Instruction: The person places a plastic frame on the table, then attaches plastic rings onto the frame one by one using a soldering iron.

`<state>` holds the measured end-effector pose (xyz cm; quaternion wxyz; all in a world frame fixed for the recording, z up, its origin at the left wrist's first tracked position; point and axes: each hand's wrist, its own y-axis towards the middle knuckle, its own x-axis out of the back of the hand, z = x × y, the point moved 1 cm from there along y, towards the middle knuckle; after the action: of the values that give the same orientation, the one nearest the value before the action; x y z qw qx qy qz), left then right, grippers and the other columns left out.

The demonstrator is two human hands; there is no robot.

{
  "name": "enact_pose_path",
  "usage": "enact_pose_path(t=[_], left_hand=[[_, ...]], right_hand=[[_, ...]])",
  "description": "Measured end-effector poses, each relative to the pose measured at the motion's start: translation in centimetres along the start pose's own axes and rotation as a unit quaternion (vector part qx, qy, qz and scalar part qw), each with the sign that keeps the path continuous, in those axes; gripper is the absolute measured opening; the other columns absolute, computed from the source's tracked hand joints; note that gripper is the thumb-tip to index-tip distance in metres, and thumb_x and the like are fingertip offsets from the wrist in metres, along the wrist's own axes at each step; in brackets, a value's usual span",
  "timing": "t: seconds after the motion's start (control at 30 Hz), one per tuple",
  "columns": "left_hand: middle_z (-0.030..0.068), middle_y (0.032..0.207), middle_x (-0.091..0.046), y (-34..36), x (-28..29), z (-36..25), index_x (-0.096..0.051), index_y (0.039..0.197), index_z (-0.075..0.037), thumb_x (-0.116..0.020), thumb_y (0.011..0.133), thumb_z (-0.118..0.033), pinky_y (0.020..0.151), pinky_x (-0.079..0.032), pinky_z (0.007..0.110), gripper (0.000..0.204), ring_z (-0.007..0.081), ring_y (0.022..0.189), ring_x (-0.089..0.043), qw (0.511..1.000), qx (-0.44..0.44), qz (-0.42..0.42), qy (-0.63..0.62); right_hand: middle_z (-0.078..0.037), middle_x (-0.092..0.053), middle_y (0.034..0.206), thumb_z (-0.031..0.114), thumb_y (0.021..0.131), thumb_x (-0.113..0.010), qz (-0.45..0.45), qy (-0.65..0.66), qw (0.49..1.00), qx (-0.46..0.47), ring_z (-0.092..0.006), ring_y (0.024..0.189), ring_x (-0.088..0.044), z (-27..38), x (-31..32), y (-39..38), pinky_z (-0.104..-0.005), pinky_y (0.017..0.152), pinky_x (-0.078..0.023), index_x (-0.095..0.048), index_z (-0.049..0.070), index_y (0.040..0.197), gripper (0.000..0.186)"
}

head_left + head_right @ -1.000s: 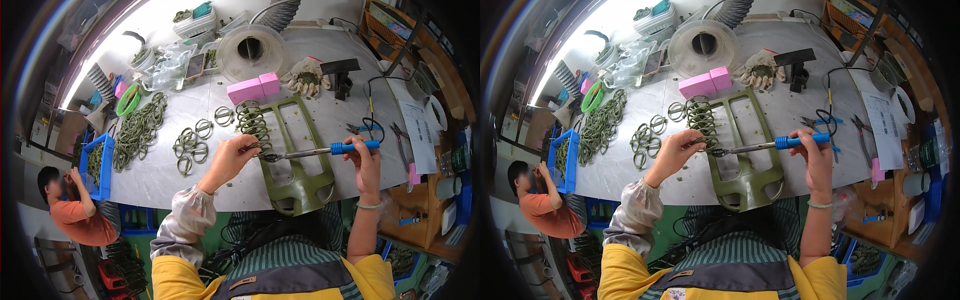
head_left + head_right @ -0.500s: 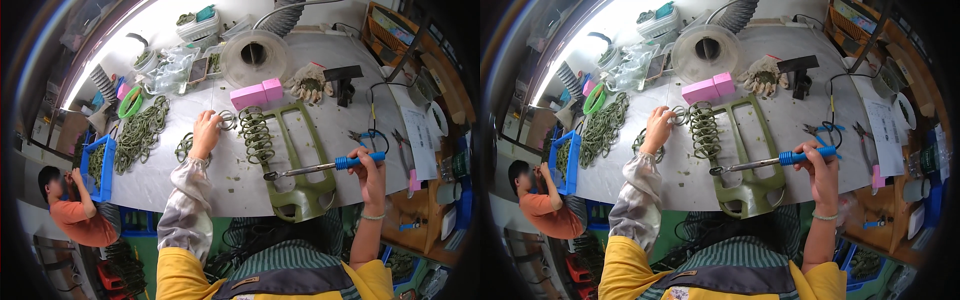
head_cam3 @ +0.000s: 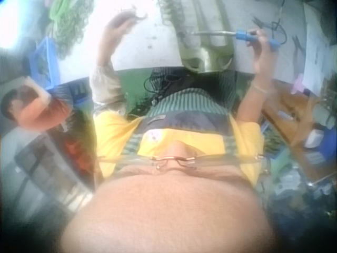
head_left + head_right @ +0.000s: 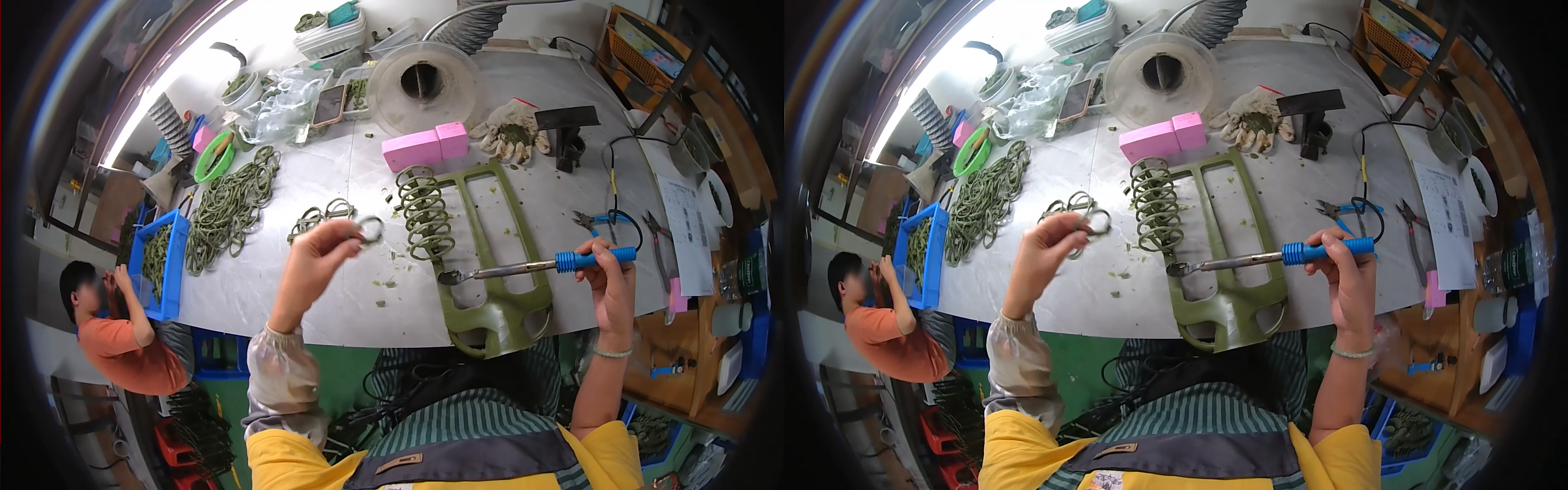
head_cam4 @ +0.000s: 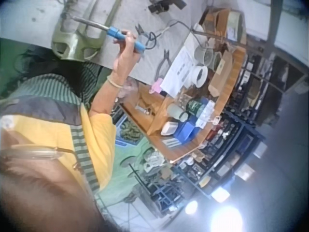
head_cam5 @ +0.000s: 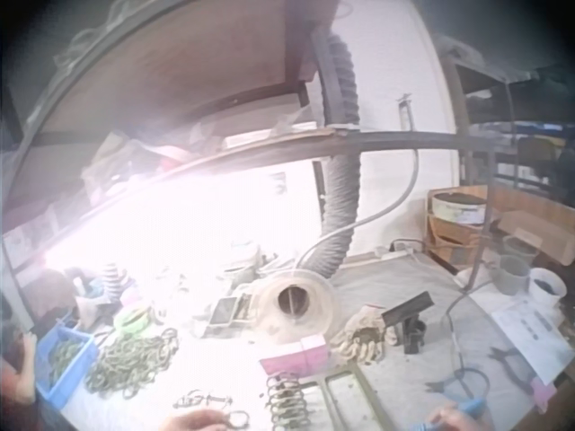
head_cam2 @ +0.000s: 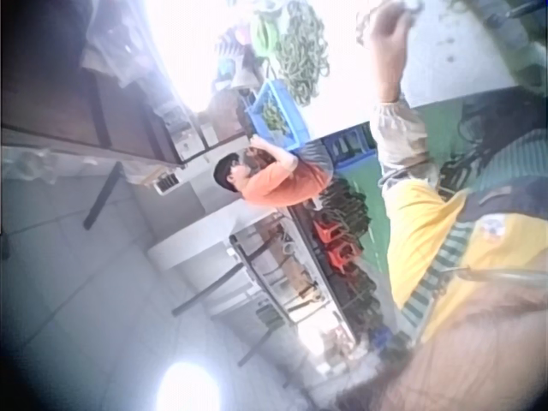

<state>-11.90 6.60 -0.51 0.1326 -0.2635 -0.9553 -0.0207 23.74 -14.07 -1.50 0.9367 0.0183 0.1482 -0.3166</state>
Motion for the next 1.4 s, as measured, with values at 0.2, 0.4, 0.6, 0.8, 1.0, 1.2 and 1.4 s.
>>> enact_pose_path(t=[0.2, 0.4, 0.6, 0.8, 1.0, 1.2, 1.4], left_hand=[[0.0056, 0.091, -0.070, -1.7, -6.5, -2.0, -0.064, 0.111, -0.002, -0.068, 0.088, -0.003, 0.064, -0.053, 0.022, 0.023, 0.0071, 0.076, -0.064, 0.990, -0.039, 0.071, 0.111], [0.0051, 0.085, -0.068, -0.2, -8.3, -1.0, -0.064, 0.109, 0.000, -0.068, 0.089, -0.007, 0.064, -0.054, 0.024, 0.022, 0.0083, 0.072, -0.063, 0.987, -0.054, 0.091, 0.120], [0.0049, 0.080, -0.067, 0.6, -8.8, -0.2, -0.066, 0.109, -0.001, -0.071, 0.087, -0.009, 0.061, -0.051, 0.024, 0.024, 0.0086, 0.065, -0.060, 0.978, -0.091, 0.079, 0.168], [0.0045, 0.075, -0.067, 0.9, -8.8, 0.2, -0.067, 0.109, -0.002, -0.072, 0.087, -0.011, 0.059, -0.049, 0.024, 0.025, 0.0078, 0.063, -0.058, 0.978, -0.096, 0.079, 0.168], [0.0050, 0.076, -0.067, 0.9, -9.0, 0.1, -0.067, 0.108, -0.001, -0.072, 0.087, -0.011, 0.061, -0.050, 0.024, 0.024, 0.0081, 0.064, -0.059, 0.978, -0.091, 0.080, 0.168], [0.0065, 0.079, -0.069, 1.1, -9.0, 0.1, -0.067, 0.107, -0.001, -0.072, 0.086, -0.011, 0.064, -0.052, 0.025, 0.023, 0.0093, 0.069, -0.063, 0.977, -0.095, 0.085, 0.170], [0.0086, 0.085, -0.071, 1.0, -8.7, -0.5, -0.067, 0.106, 0.001, -0.071, 0.087, -0.009, 0.068, -0.054, 0.026, 0.022, 0.0111, 0.074, -0.066, 0.974, -0.093, 0.097, 0.180]], right_hand=[[-0.009, -0.066, 0.084, 0.018, 0.091, -0.062, 0.009, -0.001, 1.000, -0.008, -0.0138, 0.064, -0.061, -0.6, 0.0, 0.1, -0.0245, 0.061, -0.051, -0.067, -0.001, 0.088, 0.019], [-0.008, -0.067, 0.086, 0.017, 0.091, -0.062, 0.015, 0.016, 1.000, -0.015, -0.0134, 0.066, -0.061, -1.9, 0.1, 0.4, -0.0248, 0.064, -0.052, -0.067, -0.001, 0.089, 0.019], [-0.008, -0.067, 0.087, 0.018, 0.092, -0.061, 0.014, 0.061, 0.998, -0.032, -0.0134, 0.066, -0.062, -3.7, 0.0, 0.8, -0.0246, 0.065, -0.052, -0.067, -0.002, 0.092, 0.021], [-0.008, -0.067, 0.086, 0.018, 0.093, -0.061, 0.016, 0.065, 0.997, -0.046, -0.0131, 0.067, -0.062, -4.2, -0.1, 0.9, -0.0240, 0.065, -0.052, -0.067, -0.002, 0.092, 0.022], [-0.008, -0.067, 0.087, 0.019, 0.093, -0.061, 0.014, 0.069, 0.997, -0.045, -0.0127, 0.067, -0.062, -4.2, -0.2, 1.0, -0.0237, 0.065, -0.052, -0.067, -0.002, 0.093, 0.022], [-0.009, -0.068, 0.088, 0.018, 0.092, -0.062, 0.004, 0.045, 0.999, -0.027, -0.0133, 0.066, -0.062, -3.3, 0.0, 0.9, -0.0248, 0.063, -0.052, -0.067, -0.002, 0.091, 0.020], [-0.009, -0.067, 0.085, 0.019, 0.090, -0.064, -0.026, 0.007, 1.000, 0.004, -0.0139, 0.062, -0.060, -0.4, 1.2, 0.3, -0.0252, 0.060, -0.051, -0.068, -0.001, 0.089, 0.020]])
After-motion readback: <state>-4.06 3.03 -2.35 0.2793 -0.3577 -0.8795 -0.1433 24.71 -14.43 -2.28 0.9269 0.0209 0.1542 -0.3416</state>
